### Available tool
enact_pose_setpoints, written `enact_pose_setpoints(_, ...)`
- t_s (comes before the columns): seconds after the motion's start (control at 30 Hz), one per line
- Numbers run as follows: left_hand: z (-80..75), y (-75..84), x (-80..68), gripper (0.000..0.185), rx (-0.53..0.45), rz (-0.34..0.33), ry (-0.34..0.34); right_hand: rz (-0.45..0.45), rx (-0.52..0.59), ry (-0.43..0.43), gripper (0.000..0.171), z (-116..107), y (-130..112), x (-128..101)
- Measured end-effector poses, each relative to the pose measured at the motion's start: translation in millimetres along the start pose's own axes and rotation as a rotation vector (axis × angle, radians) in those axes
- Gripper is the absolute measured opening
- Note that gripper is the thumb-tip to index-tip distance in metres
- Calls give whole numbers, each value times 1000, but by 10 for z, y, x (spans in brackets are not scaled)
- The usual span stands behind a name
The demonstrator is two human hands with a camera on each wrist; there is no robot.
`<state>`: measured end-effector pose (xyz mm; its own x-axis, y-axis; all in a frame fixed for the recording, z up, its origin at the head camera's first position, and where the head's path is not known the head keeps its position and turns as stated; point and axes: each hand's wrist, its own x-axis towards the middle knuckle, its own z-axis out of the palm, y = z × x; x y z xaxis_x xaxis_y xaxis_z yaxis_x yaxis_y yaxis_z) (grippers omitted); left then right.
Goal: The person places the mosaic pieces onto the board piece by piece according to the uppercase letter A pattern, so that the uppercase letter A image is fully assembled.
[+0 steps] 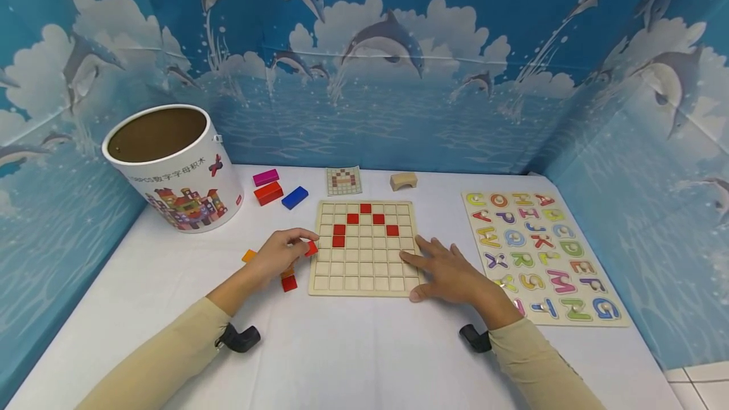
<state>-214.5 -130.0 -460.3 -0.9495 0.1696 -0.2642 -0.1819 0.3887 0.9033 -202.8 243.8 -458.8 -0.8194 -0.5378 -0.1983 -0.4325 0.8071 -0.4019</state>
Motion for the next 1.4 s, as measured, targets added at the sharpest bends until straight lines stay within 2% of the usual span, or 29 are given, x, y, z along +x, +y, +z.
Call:
enact_pose_setpoints(0.13,145,37,67,26,14,20,-11,-1,-8,3,88,-11,1,0)
enact_pose_setpoints(0.27,252,74,95,28,44,42,10,4,-2,1,88,-13,5,-2)
enact_pose_setpoints(0.5,390,67,104,27,183,106,39,5,5,-8,89,6,17,6)
enact_pose_setpoints(0.73,460,43,143,25,314,201,59,-3,-4,0,89,1,16,10)
enact_pose_setpoints(0.9,456,50,126,28,319,191,56,3,5,-4,88,0,5,10)
enact_pose_setpoints(1.0,379,59,86,30,304,177,69,5,5,-10,88,8,-2,15)
enact_pose_setpoints(1.07,271,73,57,31,290,162,85,5,1,-12,88,11,-6,21)
enact_pose_setpoints(1.27,-226,111,-51,37,221,80,178,16,-10,-14,88,-8,-21,23)
enact_pose_setpoints(1.4,-516,27,-160,40,218,23,211,24,2,-16,89,4,-23,26)
